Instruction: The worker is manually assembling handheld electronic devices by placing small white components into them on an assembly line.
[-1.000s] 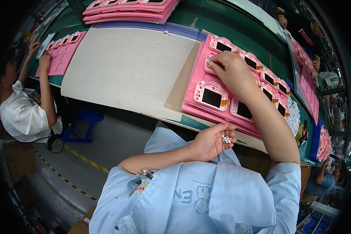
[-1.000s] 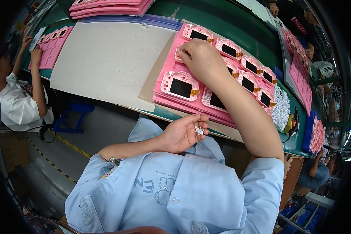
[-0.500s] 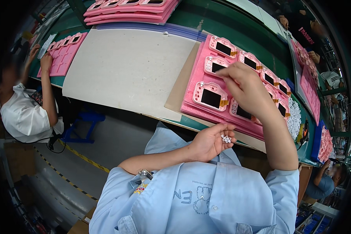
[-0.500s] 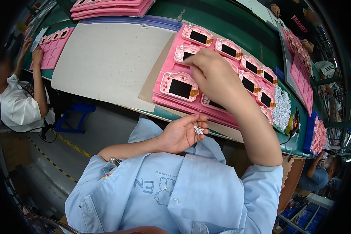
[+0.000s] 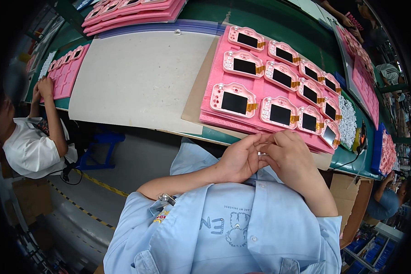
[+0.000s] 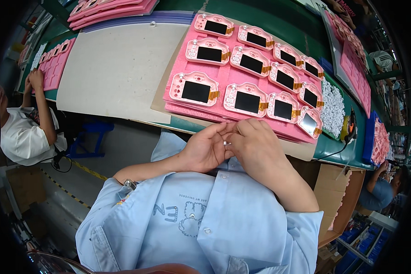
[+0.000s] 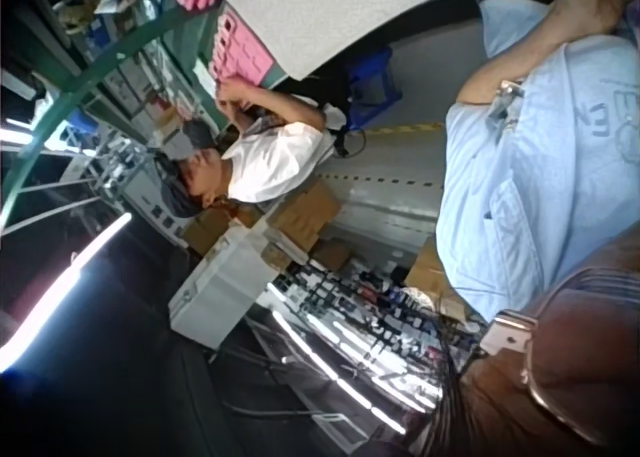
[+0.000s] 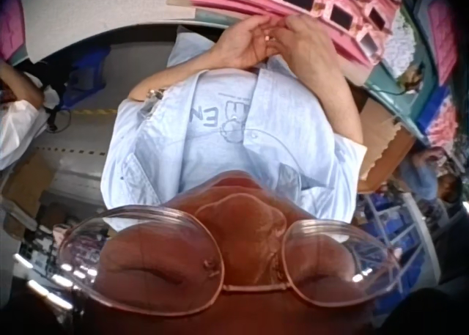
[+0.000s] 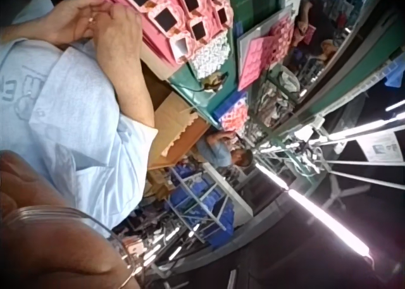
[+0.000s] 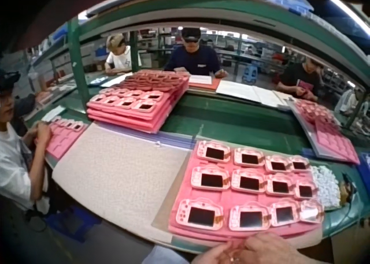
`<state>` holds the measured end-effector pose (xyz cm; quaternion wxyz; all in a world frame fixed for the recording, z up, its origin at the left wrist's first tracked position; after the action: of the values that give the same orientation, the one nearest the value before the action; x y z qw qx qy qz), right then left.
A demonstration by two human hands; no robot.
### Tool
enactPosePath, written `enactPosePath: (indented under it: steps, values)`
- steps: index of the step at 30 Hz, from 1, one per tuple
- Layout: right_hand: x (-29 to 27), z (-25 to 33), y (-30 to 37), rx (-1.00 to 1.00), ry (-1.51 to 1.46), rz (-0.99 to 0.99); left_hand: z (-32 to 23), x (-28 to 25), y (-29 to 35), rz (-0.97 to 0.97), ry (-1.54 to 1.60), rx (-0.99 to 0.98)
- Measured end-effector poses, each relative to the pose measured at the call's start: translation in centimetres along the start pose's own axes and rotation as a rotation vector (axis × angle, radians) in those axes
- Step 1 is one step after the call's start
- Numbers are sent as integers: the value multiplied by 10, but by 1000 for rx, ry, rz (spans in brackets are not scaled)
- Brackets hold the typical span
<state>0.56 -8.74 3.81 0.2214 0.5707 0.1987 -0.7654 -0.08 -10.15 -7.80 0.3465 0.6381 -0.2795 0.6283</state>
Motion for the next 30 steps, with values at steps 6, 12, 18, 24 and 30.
enactPosePath:
  steps: [6, 12, 18, 24, 30]
  values:
    - [-20, -13, 2, 46, -281, -124, -3, 4, 0, -81, -62, 13]
    - [-30, -23, -11, 152, -545, -236, -23, -3, 19, -129, -212, 82]
    - [-32, -18, -34, 176, -551, -230, -80, 17, 72, -209, -896, 432]
    - [-37, -8, -64, 6, -490, -360, -140, 84, 126, -258, -1900, 1201]
    - [-20, -1, -90, 153, -508, -313, -163, 73, 99, -374, -1884, 1052]
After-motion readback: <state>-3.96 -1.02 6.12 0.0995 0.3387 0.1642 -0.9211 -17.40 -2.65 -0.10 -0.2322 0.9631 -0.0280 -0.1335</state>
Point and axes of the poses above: each hand's wrist, its own y-axis away from the middle knuckle, its own x-axis out of the palm, z = x × y, the point moved 10 cm from there along -y, towards the middle knuckle
